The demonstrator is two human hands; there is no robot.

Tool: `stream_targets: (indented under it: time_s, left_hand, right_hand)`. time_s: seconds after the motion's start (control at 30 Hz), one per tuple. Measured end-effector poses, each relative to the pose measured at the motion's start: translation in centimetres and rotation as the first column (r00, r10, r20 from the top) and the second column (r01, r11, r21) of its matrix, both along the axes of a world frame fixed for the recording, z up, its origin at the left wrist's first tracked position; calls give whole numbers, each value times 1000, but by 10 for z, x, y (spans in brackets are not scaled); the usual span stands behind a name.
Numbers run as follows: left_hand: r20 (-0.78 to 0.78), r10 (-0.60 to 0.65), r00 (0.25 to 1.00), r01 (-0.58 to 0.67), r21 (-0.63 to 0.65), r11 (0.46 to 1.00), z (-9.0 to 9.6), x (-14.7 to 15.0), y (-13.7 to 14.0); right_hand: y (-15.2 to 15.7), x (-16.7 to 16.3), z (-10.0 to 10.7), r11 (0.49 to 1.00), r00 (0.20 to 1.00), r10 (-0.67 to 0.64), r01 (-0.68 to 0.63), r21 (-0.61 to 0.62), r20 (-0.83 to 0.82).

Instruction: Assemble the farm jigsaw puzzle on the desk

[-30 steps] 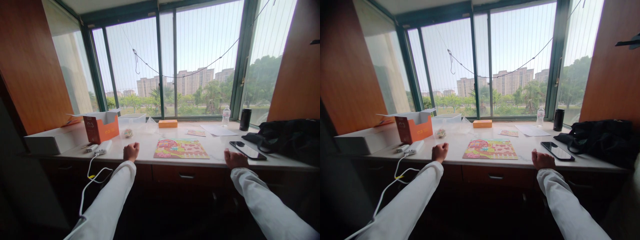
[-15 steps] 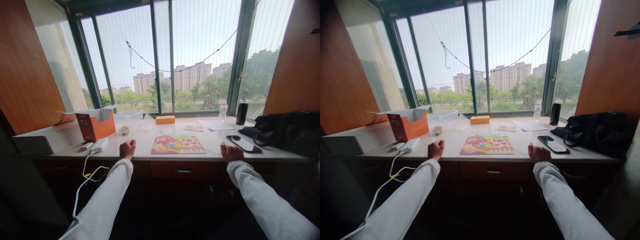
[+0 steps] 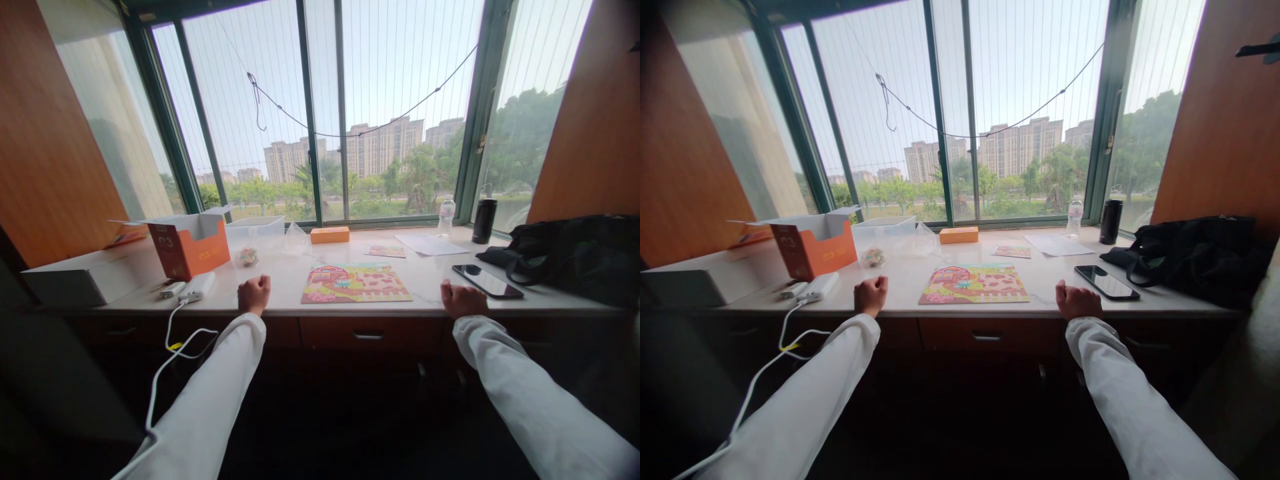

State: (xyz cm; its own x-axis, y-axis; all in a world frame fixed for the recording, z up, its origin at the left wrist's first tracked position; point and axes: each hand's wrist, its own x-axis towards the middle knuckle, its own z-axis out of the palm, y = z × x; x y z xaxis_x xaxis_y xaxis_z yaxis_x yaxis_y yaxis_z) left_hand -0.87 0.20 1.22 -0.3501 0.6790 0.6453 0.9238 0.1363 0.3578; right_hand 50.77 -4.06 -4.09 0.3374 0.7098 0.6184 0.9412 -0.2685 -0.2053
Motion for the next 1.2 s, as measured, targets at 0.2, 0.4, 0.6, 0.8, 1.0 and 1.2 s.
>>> stream_targets:
  time_s: [0.2,0.4,0.6,0.8,1.0,1.2]
  left_hand:
    - [14,-12,1000,12,12,1000,1,0,0]
    - [22,-16,1000,15,26,1000,1,0,-1]
    - [30,-21,999,20,27,999,0,-2,2]
    - [34,-50,998,49,24,998,0,-3,3]
    - [26,-79,996,78,37,996,0,-4,2]
    - [2,-80,997,79,39,996,-2,-5,4]
  right_hand:
    - [1,0,-2,999,1000,-12,11,53,16]
    - [3,1,-2,1000,1000,-6,6,2,-11]
    - [5,4,-3,1000,1000,-1,1,-11,-2]
    - [6,6,-2,998,1000,19,-19,-53,-9]
    - [8,7,-3,999,1000,13,-14,-44,-15]
    - [9,8,-4,999,1000,26,-27,-41,-14]
